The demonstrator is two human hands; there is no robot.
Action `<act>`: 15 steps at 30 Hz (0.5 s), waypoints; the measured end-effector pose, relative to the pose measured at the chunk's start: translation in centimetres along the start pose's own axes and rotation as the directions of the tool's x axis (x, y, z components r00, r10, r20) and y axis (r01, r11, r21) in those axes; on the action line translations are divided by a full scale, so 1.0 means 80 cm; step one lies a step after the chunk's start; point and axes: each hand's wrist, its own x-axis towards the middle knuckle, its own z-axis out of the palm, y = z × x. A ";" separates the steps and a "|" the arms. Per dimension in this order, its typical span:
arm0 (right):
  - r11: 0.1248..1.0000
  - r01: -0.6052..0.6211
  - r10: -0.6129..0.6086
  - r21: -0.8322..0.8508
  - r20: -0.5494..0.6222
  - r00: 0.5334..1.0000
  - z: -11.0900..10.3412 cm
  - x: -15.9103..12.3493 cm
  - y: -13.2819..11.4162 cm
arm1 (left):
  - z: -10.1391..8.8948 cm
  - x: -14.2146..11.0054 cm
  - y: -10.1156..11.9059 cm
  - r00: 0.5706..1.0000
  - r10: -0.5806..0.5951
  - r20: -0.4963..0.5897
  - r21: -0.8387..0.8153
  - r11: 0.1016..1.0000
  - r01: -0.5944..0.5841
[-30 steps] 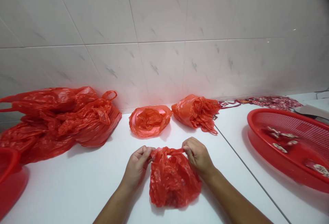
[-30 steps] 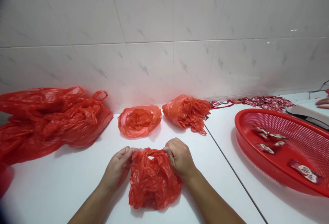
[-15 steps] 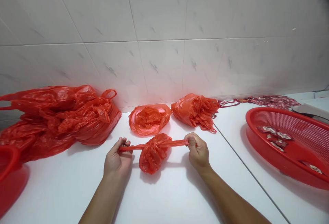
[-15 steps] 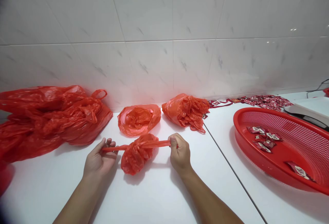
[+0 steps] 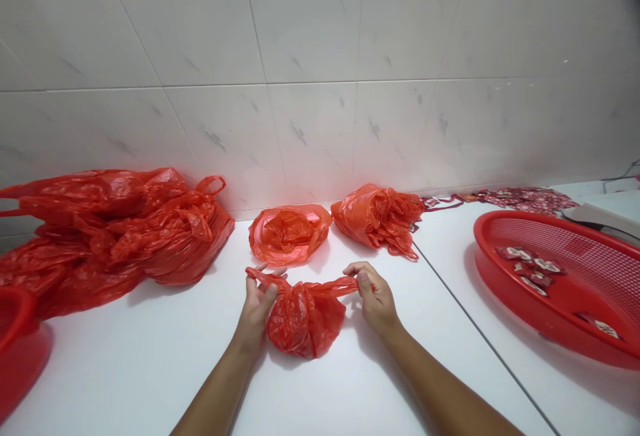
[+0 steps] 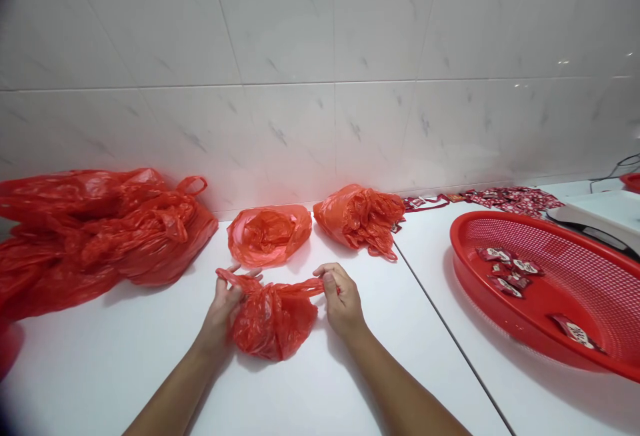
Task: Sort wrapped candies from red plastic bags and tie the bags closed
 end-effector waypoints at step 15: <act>0.976 -0.129 0.120 0.178 0.060 0.991 -0.003 0.000 0.019 | 0.022 -0.017 -0.023 0.943 -0.075 0.323 0.513 0.851 -0.108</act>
